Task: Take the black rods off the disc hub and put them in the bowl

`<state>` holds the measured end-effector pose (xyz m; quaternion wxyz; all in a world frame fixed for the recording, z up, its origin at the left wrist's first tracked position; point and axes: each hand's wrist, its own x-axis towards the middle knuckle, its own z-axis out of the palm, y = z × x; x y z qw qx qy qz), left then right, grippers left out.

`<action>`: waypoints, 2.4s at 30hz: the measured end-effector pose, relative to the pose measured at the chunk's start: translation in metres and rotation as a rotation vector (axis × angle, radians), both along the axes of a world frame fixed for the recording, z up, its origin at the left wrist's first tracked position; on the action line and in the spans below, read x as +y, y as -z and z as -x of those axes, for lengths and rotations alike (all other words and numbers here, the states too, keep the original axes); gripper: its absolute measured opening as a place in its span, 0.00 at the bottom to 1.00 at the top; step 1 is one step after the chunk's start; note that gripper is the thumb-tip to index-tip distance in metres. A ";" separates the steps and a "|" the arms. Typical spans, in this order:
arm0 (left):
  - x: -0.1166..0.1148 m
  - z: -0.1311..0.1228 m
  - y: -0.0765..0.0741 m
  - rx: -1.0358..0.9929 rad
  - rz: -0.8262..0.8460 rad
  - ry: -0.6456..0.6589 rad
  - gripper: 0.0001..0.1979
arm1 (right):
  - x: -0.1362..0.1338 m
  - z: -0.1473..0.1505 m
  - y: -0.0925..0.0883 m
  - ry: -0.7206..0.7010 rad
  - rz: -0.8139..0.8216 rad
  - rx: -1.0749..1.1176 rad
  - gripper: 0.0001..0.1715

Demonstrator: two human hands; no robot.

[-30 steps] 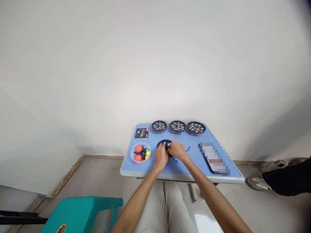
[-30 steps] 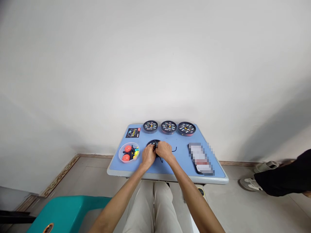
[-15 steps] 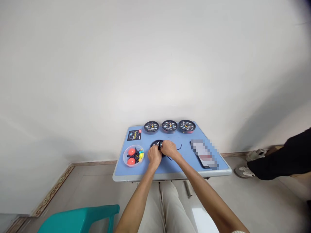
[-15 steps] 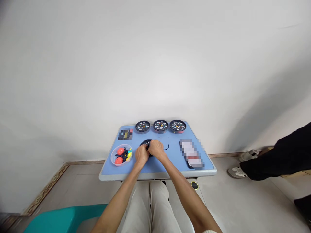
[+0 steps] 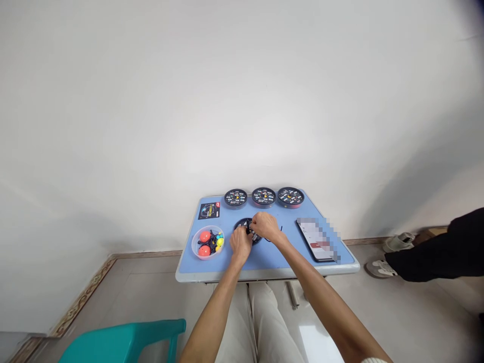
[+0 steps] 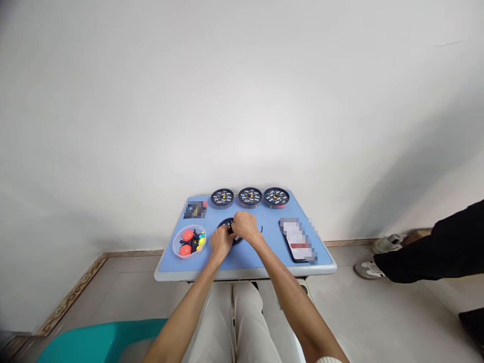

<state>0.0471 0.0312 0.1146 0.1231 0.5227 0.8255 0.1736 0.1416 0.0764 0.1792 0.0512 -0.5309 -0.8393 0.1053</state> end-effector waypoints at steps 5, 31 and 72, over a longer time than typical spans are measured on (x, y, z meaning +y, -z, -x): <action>-0.002 -0.001 -0.006 -0.014 -0.002 -0.003 0.12 | -0.002 -0.002 -0.017 -0.020 -0.029 -0.005 0.15; -0.092 0.039 -0.019 -0.267 -0.626 0.244 0.13 | -0.069 -0.022 -0.016 -0.415 -0.322 0.247 0.14; -0.176 -0.021 -0.010 -0.016 -0.862 0.330 0.07 | -0.141 -0.040 0.054 0.335 0.361 1.667 0.20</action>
